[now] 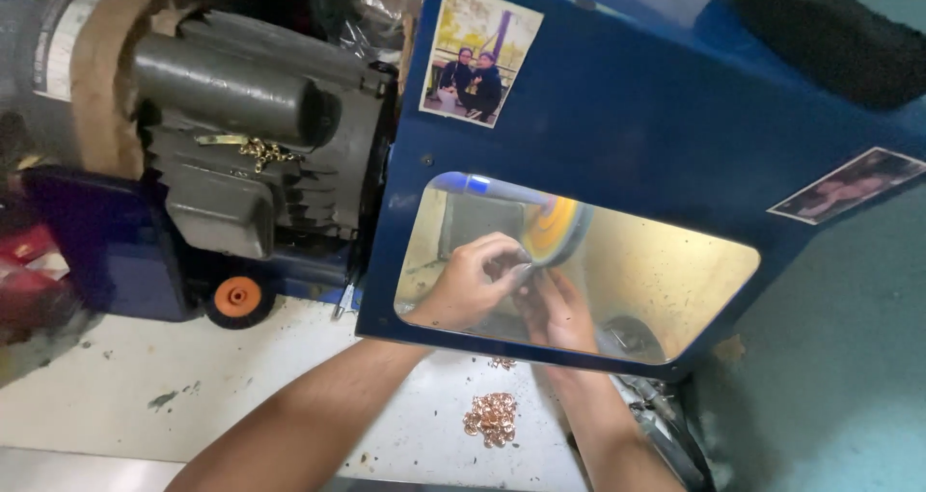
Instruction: Polishing small metal jewelry components one by one using a bench polishing machine.
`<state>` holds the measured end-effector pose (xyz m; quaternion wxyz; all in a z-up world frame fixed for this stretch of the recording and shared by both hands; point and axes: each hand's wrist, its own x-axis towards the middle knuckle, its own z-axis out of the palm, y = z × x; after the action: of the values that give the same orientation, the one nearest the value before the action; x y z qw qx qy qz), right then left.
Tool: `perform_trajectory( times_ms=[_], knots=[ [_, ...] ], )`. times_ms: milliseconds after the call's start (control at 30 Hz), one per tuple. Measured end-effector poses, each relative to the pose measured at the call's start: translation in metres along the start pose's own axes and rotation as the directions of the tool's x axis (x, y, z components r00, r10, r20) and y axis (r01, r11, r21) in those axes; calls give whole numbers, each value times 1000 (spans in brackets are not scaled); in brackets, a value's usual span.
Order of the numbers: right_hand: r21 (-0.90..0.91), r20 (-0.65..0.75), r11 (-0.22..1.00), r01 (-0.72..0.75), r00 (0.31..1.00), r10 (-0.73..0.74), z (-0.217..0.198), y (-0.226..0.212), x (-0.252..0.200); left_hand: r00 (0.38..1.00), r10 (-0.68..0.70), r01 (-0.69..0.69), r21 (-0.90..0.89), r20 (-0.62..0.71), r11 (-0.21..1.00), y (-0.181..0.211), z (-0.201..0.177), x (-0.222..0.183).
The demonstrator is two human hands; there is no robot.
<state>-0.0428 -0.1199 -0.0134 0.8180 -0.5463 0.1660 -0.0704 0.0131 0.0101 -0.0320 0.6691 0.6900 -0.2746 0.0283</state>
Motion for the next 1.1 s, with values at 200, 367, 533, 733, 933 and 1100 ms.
perform_trajectory(
  times_ms=[200, 367, 533, 733, 933, 1100],
  knots=[
    [-581, 74, 805, 117, 993, -91, -41, -3, 16, 997, 4, -2, -28, 73, 1000, 9, -9, 0],
    [-629, 103, 770, 112, 993, -60, -41, -6, 12, 992, -89, 91, -24, 85, 996, 3, -6, -3],
    [-281, -63, 949, -141, 990, 128, -9, -12, 0, 992, -118, 118, 1, 54, 993, -9, 7, 3],
    [-115, -53, 986, -123, 992, 118, -13, 6, 17, 989, -144, 143, -17, -40, 990, -18, 14, 3],
    [31, 17, 999, -41, 999, 41, -23, 29, 33, 991, -122, 121, -22, -61, 992, 0, 3, 4],
    [-239, -35, 971, 14, 999, -22, -38, 29, 33, 1000, -29, 29, -9, -5, 1000, -4, 6, 1]
  ],
)
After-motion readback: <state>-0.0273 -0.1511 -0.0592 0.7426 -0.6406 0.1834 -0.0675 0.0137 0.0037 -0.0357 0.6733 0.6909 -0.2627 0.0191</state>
